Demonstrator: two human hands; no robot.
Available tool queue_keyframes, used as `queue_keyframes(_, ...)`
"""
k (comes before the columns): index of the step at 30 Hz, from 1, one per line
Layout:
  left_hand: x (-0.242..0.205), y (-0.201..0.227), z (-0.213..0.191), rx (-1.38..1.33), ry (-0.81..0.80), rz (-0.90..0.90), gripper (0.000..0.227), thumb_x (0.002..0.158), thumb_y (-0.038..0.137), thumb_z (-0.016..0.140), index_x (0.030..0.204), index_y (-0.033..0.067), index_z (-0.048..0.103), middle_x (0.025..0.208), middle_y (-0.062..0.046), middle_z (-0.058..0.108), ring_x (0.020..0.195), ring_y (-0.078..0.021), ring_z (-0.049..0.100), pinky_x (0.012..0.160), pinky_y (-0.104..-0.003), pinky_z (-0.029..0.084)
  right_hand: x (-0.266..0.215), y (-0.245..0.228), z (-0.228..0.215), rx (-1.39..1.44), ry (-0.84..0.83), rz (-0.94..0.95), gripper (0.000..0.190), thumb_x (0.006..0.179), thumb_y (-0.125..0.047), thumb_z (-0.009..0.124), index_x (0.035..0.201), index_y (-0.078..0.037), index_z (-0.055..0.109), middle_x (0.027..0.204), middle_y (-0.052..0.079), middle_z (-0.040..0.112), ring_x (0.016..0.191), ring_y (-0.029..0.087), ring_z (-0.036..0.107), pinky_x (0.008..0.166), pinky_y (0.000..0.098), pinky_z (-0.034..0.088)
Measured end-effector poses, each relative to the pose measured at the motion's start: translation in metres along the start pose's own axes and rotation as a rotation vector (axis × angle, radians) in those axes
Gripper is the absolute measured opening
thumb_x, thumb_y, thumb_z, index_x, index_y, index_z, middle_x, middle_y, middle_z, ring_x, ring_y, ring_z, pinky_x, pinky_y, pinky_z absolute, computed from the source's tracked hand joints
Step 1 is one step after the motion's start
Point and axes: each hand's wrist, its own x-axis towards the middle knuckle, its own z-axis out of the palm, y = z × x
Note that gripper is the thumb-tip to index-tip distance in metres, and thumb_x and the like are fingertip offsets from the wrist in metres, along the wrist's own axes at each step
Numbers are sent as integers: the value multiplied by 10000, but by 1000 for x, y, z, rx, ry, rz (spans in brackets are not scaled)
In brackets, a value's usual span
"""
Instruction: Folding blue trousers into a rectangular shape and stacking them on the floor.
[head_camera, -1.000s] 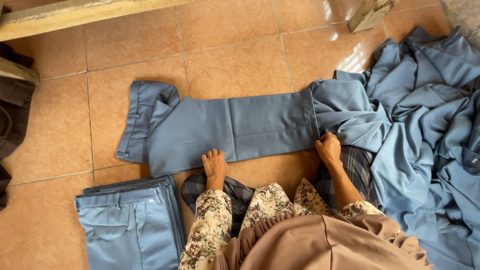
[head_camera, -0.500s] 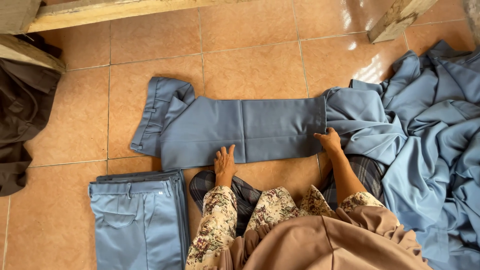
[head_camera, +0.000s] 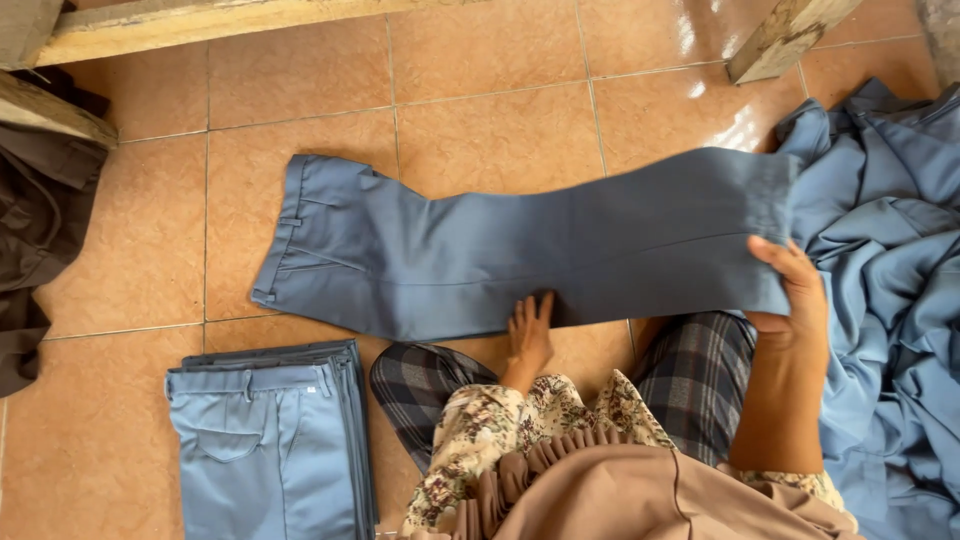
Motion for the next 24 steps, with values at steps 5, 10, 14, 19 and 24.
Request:
queue_keyframes(5,6,26,69,57,-52,193,1077,726,-165,577,1628,244,154,1653,-278,83,1491,-511,70,1210,-644,78,2,-9,-24,121,-61,-94,246,922,-84,610,1160,-28,643,957,20,703,651,53,619,593,122,460)
queue_keyframes(10,-16,39,93,156,-162,304,932,836,-62,552,1619,265,166,1667,-251,71,1518,-466,13,1223,-634,14,18,13,23,31,3,-60,292,864,-83,640,1156,-68,647,990,20,691,762,93,607,737,193,470)
queue_keyframes(14,-13,29,145,245,123,501,461,1049,191,509,1477,356,465,1529,-161,488,1495,-397,379,1154,-589,358,33,79,107,-388,16,121,816,833,-228,797,1552,-152,419,1165,64,487,1089,257,461,850,514,372)
queue_keyframes(19,-23,32,127,366,14,610,300,1022,122,516,1281,241,610,1468,-112,521,1500,-355,357,1103,-533,420,67,204,112,-551,-423,136,614,936,-197,739,1486,-57,505,721,83,658,705,194,666,700,316,564)
queue_keyframes(24,37,-40,134,-20,132,239,390,916,204,600,1233,431,622,1179,111,706,1092,-172,715,848,-407,621,116,269,-13,-1223,31,-28,461,902,-384,758,1342,-270,684,1017,91,742,1050,320,699,874,464,564)
